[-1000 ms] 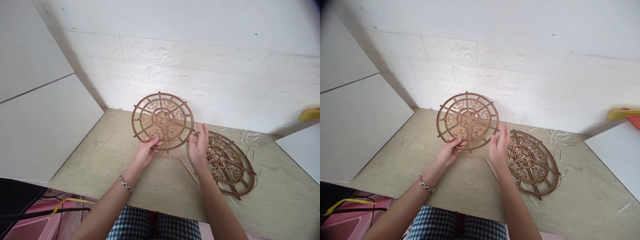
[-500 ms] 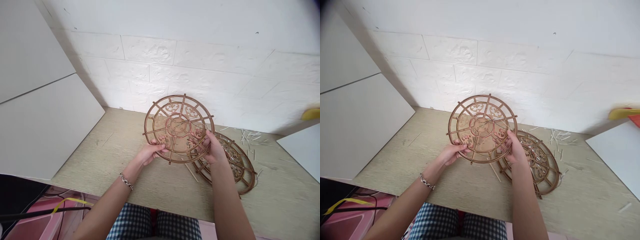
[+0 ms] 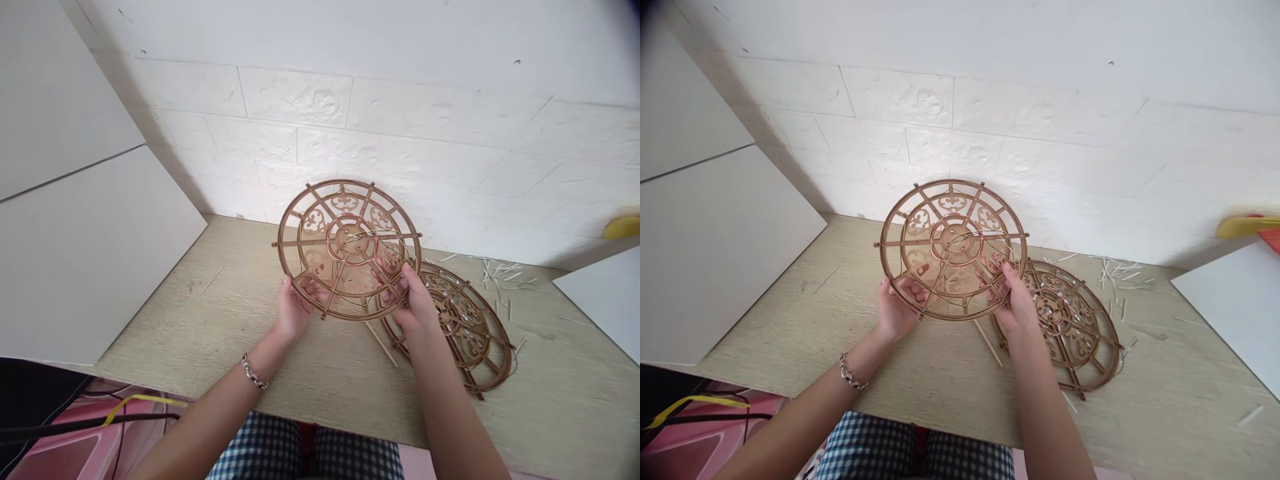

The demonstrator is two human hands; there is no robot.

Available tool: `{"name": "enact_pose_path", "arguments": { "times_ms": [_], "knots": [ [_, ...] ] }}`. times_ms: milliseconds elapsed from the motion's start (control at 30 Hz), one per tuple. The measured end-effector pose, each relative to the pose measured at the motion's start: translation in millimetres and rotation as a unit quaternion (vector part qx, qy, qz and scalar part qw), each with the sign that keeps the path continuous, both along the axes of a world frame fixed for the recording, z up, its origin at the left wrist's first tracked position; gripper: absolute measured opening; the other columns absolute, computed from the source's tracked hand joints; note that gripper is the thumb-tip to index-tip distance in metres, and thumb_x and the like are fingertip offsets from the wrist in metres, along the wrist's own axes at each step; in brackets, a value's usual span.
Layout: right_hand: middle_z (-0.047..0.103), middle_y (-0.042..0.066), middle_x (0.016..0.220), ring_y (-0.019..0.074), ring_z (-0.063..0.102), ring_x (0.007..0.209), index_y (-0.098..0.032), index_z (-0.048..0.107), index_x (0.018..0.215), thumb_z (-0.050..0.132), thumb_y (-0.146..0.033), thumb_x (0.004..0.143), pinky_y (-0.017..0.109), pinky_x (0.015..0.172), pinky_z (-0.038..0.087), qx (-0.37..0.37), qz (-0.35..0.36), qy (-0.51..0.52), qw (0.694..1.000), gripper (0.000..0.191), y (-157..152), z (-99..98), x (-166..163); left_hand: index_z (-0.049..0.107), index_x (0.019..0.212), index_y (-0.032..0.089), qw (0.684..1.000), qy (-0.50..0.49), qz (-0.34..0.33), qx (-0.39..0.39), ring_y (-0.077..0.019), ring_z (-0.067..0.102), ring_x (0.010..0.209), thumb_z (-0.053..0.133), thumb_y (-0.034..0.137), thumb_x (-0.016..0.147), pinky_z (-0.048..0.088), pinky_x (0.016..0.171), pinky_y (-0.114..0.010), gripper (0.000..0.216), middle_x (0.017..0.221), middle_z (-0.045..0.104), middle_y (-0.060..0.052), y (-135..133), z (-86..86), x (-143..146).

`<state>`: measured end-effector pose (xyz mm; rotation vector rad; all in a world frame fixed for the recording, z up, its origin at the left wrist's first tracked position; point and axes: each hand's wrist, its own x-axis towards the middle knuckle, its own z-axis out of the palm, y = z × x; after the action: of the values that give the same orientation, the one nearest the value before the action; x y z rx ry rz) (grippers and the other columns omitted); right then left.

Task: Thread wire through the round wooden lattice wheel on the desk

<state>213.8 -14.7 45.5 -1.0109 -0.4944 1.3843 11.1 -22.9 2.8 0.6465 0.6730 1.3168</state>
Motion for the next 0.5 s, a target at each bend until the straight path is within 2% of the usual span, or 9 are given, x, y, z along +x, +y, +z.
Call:
{"name": "enact_pose_path", "arguments": {
  "times_ms": [100,233,333,400,500],
  "knots": [
    [0.071,0.002,0.1,0.0142,0.068,0.073,-0.022,0.066,0.098,0.064,-0.035,0.078,0.016,0.042,0.049,0.025,-0.029,0.033,0.999,0.024,-1,-3.5,-10,0.065,0.11,0.014,0.997,0.028,-0.034,0.069,-0.0276,0.067,0.075,0.051,0.084,0.056,0.045,0.054,-0.03,0.09,0.09,0.071,-0.015,-6,-6.1,3],
    [0.07,0.0,0.105,0.015,0.068,0.083,-0.023,0.066,0.095,0.071,-0.035,0.073,0.018,0.049,0.054,0.045,-0.029,0.073,0.996,0.026,-5,-5.7,-26,0.061,0.117,0.017,0.985,0.062,-0.087,0.133,-0.026,0.069,0.076,0.07,0.069,0.056,0.046,0.055,-0.028,0.081,0.099,0.071,-0.015,-12,-9.2,7],
    [0.07,-0.001,0.103,0.0144,0.068,0.081,-0.024,0.066,0.095,0.075,-0.034,0.069,0.019,0.052,0.056,0.043,0.006,0.094,0.995,0.029,-9,-7.9,-40,0.059,0.121,0.019,0.99,0.067,-0.077,0.101,-0.026,0.068,0.083,0.077,0.055,0.058,0.047,0.054,-0.026,0.076,0.108,0.069,-0.013,-13,-4.3,11],
    [0.071,-0.001,0.099,0.0145,0.067,0.078,-0.024,0.065,0.095,0.078,-0.033,0.066,0.021,0.054,0.057,0.043,0.035,0.105,0.993,0.032,-12,-10.4,-49,0.06,0.117,0.018,0.997,0.042,-0.028,0.05,-0.0255,0.067,0.089,0.079,0.048,0.06,0.05,0.059,-0.028,0.067,0.111,0.068,-0.011,-11,0.4,14],
    [0.071,0.0,0.094,0.0151,0.066,0.075,-0.022,0.065,0.093,0.082,-0.035,0.06,0.025,0.058,0.058,0.05,0.063,0.11,0.991,0.04,-13,-15.0,-58,0.066,0.106,0.016,0.999,-0.005,0.032,-0.027,-0.0223,0.067,0.09,0.079,0.036,0.064,0.052,0.072,-0.029,0.048,0.103,0.07,-0.007,-7,5.7,16]
  ]
}}
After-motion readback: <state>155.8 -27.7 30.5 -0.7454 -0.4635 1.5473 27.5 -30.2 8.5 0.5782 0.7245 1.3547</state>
